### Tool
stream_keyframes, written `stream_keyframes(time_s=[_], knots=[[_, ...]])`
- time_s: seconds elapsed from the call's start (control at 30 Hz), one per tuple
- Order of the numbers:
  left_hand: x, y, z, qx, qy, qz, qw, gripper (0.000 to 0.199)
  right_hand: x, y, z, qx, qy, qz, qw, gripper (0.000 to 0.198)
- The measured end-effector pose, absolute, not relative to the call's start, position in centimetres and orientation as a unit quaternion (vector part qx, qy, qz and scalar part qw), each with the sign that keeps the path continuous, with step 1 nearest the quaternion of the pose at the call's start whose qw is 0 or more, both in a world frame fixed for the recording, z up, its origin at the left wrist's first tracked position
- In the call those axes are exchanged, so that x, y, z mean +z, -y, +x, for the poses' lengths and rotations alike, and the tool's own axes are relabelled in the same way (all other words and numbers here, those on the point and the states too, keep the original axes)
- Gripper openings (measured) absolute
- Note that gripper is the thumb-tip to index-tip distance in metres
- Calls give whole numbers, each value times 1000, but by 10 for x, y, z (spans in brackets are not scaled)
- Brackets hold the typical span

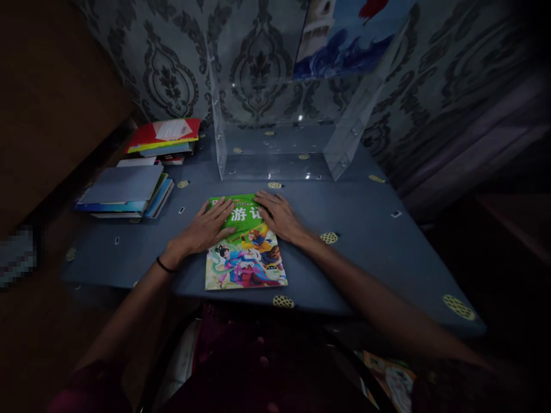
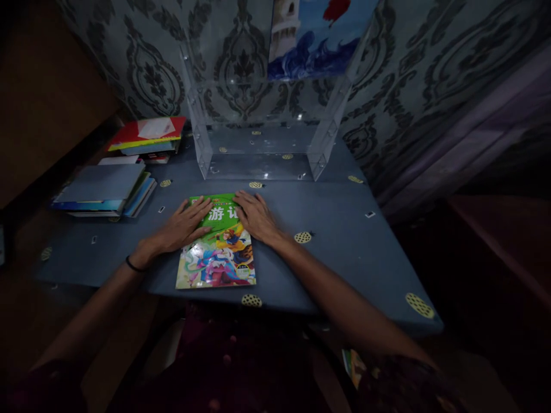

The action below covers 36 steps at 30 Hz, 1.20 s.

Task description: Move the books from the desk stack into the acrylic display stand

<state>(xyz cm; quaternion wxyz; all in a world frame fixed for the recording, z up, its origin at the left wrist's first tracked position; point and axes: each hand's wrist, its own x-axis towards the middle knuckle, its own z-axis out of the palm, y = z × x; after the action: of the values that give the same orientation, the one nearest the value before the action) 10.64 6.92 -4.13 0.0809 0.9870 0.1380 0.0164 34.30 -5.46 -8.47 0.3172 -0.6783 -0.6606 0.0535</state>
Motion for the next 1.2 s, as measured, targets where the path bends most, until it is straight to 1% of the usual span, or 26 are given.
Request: stream_keyframes(time_s=[0.13,0.2,0.33,0.53,0.77,1.0,1.13,1.2], knots=[[-35,-47,120,-11,-79,993,88,79,-88,53,346,58,664,-675,316,41],[-33,-32,126,-19,-48,994,91,82,-90,52,348,60,666,-672,318,41],[-32,-7,132,-19,6,995,99,80,-89,52,351,75,671,-664,321,43],[-32,16,124,-5,47,993,107,79,-83,53,350,86,672,-667,310,41],[-29,46,106,14,112,988,101,68,-83,55,349,79,671,-671,307,40],[-27,47,86,20,70,990,125,65,-78,64,341,86,663,-683,296,43],[-34,32,70,40,-18,991,123,57,-75,90,330,80,668,-687,275,48],[-40,23,63,54,-88,986,128,56,-74,107,323,75,670,-686,275,50]])
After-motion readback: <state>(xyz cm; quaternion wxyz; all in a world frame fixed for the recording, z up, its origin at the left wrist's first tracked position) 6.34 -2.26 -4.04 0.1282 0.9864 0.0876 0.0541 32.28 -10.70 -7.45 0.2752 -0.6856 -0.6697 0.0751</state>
